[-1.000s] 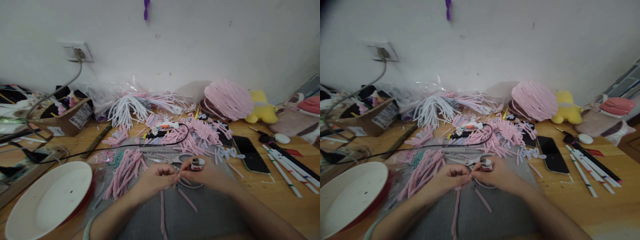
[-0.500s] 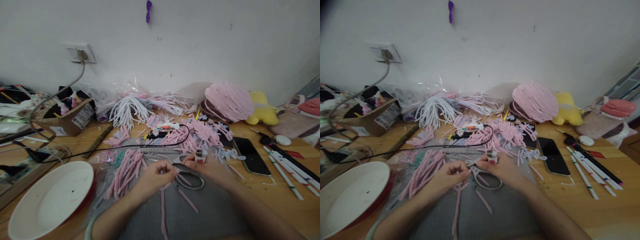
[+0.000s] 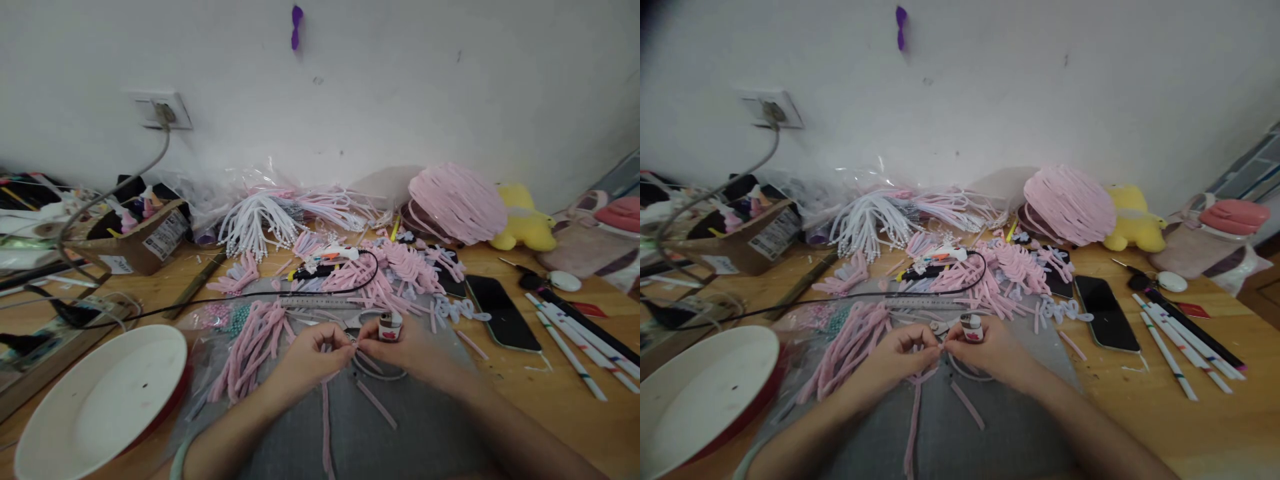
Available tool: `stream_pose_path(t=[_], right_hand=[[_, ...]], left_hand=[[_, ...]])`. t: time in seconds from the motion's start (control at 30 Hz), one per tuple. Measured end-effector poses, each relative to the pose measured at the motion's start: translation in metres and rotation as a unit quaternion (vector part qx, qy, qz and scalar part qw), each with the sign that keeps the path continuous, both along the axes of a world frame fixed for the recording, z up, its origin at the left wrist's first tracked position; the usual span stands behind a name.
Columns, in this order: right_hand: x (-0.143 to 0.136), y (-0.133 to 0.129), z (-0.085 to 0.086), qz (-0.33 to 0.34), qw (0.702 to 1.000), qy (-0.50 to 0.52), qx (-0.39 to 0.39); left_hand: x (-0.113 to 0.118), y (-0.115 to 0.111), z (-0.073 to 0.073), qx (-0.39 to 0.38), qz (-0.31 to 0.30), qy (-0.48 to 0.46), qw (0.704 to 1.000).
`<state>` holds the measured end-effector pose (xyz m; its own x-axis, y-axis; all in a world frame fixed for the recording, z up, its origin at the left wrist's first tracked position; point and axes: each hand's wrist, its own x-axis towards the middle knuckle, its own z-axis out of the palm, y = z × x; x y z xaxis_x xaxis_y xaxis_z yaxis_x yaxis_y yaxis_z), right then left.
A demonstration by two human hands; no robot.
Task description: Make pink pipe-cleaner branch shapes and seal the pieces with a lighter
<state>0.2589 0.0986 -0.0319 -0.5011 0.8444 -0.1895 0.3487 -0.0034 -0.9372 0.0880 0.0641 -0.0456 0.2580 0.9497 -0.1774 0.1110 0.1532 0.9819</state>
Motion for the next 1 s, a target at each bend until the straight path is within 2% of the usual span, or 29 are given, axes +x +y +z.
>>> stream_pose_path(t=[0.43, 0.6, 0.73, 0.87, 1.0], right_hand=[[0.001, 0.001, -0.002, -0.009, 0.999, 0.0, 0.039], [0.004, 0.005, -0.002, -0.028, 0.999, 0.039, 0.013], [0.009, 0.01, -0.005, -0.063, 0.99, 0.114, -0.061], [0.015, 0.018, -0.005, -0.067, 0.96, 0.217, -0.166], [0.022, 0.027, -0.002, -0.062, 0.933, 0.269, -0.232]], left_hand=[[0.0, 0.001, 0.003, -0.038, 0.003, 0.002, 0.999], [-0.001, 0.002, 0.003, -0.015, 0.019, -0.012, 1.0], [-0.002, 0.007, 0.007, -0.007, 0.056, -0.021, 0.998], [-0.006, 0.014, 0.024, 0.052, 0.101, 0.002, 0.993], [-0.01, 0.027, 0.058, 0.133, 0.126, 0.018, 0.983]])
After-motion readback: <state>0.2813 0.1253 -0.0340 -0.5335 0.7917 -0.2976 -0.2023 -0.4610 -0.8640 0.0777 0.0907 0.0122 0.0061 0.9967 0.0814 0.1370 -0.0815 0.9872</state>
